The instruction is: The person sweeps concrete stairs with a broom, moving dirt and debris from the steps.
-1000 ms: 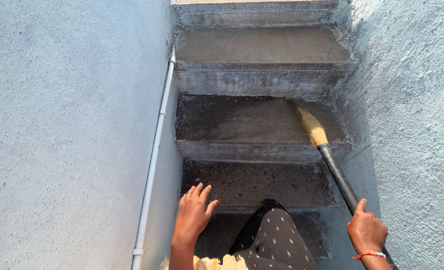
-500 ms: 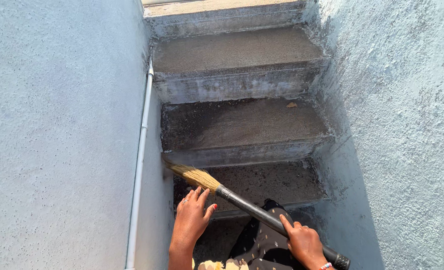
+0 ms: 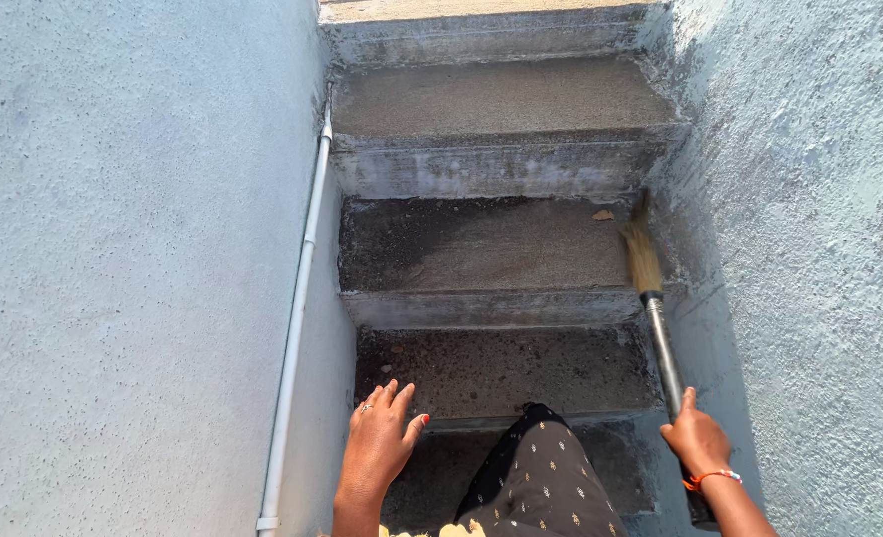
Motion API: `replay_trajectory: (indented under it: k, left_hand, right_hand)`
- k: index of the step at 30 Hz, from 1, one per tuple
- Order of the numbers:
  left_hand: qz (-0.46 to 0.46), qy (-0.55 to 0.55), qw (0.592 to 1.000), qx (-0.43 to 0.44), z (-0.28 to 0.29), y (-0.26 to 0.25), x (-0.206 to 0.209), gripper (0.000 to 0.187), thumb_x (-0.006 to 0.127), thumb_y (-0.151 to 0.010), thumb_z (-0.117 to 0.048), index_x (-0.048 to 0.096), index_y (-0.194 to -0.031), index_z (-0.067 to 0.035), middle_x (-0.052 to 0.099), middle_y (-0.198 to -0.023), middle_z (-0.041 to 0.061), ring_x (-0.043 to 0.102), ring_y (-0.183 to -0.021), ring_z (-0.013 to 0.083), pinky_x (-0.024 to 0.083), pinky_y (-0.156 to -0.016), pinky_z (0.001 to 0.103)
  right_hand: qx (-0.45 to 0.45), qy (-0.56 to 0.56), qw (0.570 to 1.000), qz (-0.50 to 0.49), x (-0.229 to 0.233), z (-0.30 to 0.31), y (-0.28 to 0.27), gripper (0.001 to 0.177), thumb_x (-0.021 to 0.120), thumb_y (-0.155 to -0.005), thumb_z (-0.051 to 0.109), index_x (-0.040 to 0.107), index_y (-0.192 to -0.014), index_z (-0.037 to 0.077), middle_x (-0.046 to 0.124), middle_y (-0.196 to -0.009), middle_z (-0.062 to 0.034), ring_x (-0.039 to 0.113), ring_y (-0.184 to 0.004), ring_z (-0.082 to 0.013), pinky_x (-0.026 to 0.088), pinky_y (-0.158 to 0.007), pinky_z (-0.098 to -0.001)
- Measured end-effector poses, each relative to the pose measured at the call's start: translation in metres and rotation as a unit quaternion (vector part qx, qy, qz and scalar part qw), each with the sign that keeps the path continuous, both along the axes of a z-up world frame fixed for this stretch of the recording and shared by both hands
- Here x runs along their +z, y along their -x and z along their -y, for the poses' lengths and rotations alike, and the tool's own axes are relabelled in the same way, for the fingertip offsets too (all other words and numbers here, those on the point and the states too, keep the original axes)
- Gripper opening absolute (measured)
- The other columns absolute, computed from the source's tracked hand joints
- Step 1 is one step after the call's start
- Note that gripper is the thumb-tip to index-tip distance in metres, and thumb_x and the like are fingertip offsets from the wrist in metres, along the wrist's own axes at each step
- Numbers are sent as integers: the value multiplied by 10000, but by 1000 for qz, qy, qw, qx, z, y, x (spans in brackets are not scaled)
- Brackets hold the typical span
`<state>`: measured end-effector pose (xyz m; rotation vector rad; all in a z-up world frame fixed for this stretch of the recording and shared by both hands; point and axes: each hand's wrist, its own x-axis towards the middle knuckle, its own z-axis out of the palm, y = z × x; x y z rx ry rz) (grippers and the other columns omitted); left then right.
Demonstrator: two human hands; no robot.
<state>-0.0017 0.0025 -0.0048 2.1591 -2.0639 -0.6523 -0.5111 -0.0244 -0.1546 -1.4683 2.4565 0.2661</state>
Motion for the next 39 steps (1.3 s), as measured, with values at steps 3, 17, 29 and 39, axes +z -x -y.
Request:
replay_trajectory:
  k: [3,17,29,39]
  left_hand:
    - [-5,7,1000,7,-3,-4,0,571,617,-950,-465,539,-1441,-183,460,-1535,115,357,-1474,306,298,-1206,478]
    - [-13,29,999,-6,8,0,0,585,617,-954,-464,521,-1451,-170,444,-1543,134,364,-1468,325,291,-1200,487]
    - [1,17,1000,26,-5,-5,3,579,592,-961,-461,499,-1466,-193,436,-1542,117,342,-1473,309,262,-1205,501]
    - [-16,32,997,73,-30,-27,-2,584,600,-961,-448,501,-1465,-170,441,-1542,132,362,-1463,313,268,-1203,500]
  right_hand:
    - [101,-7,995,26,-25,-18,-61,1008,717,-847,364,163,-1647,105,765,-1040,-180,746,-959,-349,606,-840,-465]
    - [-58,39,998,12,25,-21,16,954,757,-842,337,287,-1626,62,780,-1030,-237,766,-952,-403,614,-833,-494]
    - [159,28,983,86,45,86,-158,914,740,-785,268,309,-1550,15,756,-967,-220,751,-924,-372,604,-793,-478]
    - [204,13,979,18,110,69,-139,990,742,-777,307,251,-1631,206,767,-986,-183,756,-936,-347,609,-791,-464]
